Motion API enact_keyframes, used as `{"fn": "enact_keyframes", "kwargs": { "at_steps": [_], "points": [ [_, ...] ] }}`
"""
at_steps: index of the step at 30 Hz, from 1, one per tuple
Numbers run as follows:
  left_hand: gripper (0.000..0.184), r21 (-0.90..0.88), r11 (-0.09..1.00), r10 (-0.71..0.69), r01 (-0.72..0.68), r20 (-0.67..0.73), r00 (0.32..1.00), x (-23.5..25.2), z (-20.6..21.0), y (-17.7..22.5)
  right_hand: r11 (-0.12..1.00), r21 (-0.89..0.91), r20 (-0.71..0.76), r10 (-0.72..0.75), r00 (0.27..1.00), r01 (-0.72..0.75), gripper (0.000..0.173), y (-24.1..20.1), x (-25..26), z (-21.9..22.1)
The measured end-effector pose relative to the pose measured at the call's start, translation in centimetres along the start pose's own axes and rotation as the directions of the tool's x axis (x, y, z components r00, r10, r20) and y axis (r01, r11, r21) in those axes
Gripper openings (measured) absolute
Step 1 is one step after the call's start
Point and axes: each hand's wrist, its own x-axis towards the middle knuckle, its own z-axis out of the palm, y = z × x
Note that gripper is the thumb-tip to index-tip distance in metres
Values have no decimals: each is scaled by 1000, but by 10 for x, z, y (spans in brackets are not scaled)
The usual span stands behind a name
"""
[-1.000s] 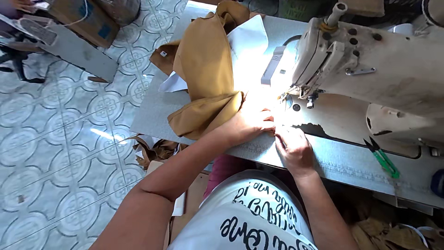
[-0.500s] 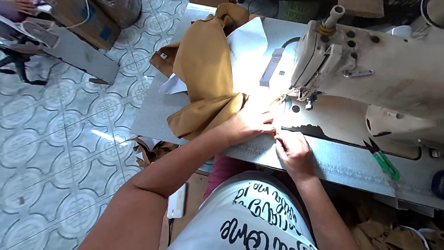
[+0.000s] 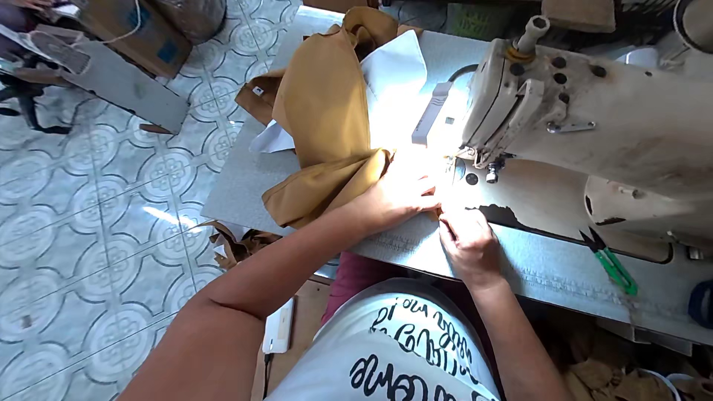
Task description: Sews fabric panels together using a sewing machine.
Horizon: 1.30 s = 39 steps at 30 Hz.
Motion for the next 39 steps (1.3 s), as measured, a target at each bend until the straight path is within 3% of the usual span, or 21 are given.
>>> {"fn": "enact_keyframes", "kwargs": {
  "at_steps": [16,22,24,27,34,39],
  "points": [
    [27,9,992,-120,126,-228,966,23,19,-24,998,-9,22,58,998,-58,16,22,44,11],
    [34,-213,936,-319,281,-171,932,27,15,-23,996,60,98,55,994,-61,14,9,49,7],
    [33,-253,942,-276,219,-218,936,26,14,-19,997,77,88,-4,996,-3,12,7,49,11],
    [21,-175,981,-135,87,-284,949,23,13,-17,996,83,70,-17,997,11,8,8,47,13],
    [26,61,998,-13,20,-118,993,6,1,-25,994,100,44,39,998,-43,12,15,29,4],
    [31,71,997,50,-43,-98,994,7,2,-31,1000,8,35,23,999,-23,13,16,26,1]
  ]
}}
